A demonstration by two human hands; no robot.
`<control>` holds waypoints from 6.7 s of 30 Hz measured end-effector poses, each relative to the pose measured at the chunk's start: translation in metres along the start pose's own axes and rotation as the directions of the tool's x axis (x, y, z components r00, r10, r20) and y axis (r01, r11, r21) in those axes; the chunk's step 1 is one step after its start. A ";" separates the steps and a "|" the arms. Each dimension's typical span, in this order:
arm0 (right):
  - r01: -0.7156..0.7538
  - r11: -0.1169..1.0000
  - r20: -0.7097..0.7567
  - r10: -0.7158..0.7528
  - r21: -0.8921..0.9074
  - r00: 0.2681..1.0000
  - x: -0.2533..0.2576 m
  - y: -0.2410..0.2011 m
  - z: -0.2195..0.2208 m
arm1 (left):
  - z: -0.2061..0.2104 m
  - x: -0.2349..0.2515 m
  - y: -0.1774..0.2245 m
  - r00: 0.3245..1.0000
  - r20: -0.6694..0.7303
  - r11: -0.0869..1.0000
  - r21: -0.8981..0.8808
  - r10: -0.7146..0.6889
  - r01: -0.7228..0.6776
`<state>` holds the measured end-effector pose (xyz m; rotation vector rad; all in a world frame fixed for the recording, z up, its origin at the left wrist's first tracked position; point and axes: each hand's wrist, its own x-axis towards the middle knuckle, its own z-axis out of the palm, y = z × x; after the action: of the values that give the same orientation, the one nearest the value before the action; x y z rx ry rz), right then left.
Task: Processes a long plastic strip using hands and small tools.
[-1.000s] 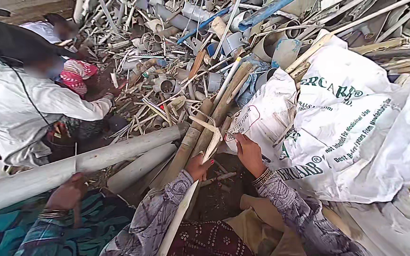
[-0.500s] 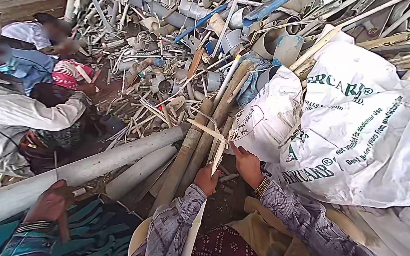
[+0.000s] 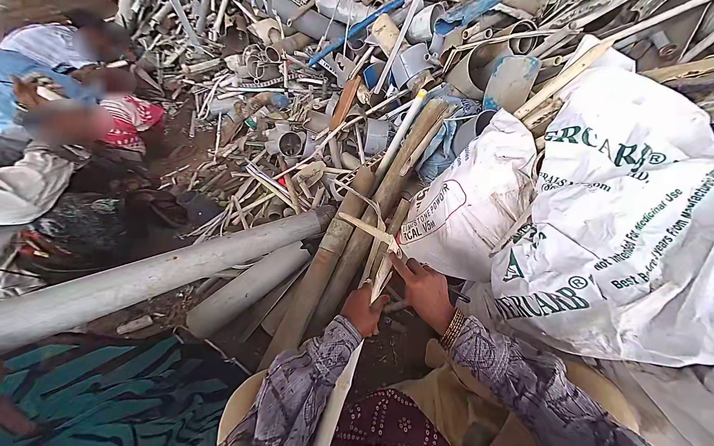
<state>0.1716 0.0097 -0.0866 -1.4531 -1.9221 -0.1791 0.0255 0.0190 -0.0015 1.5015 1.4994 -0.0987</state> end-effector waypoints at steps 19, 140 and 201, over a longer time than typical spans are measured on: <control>-0.100 0.994 0.041 0.098 0.047 0.994 0.002 0.008 -0.002 | 0.003 -0.002 0.008 1.000 -0.010 0.999 -0.029 -0.022 0.022; -0.515 0.856 0.391 0.489 -0.045 0.780 0.035 0.031 -0.026 | 0.033 0.002 -0.016 0.910 0.204 0.531 -0.847 0.361 -0.021; -0.293 0.949 0.293 0.250 0.113 0.923 0.004 0.004 -0.025 | -0.010 0.008 -0.005 0.964 0.109 0.827 -0.543 0.241 -0.145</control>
<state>0.1862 0.0018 -0.0666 -1.6882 -1.8704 0.3120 0.0176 0.0298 -0.0044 1.1449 1.1020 0.2848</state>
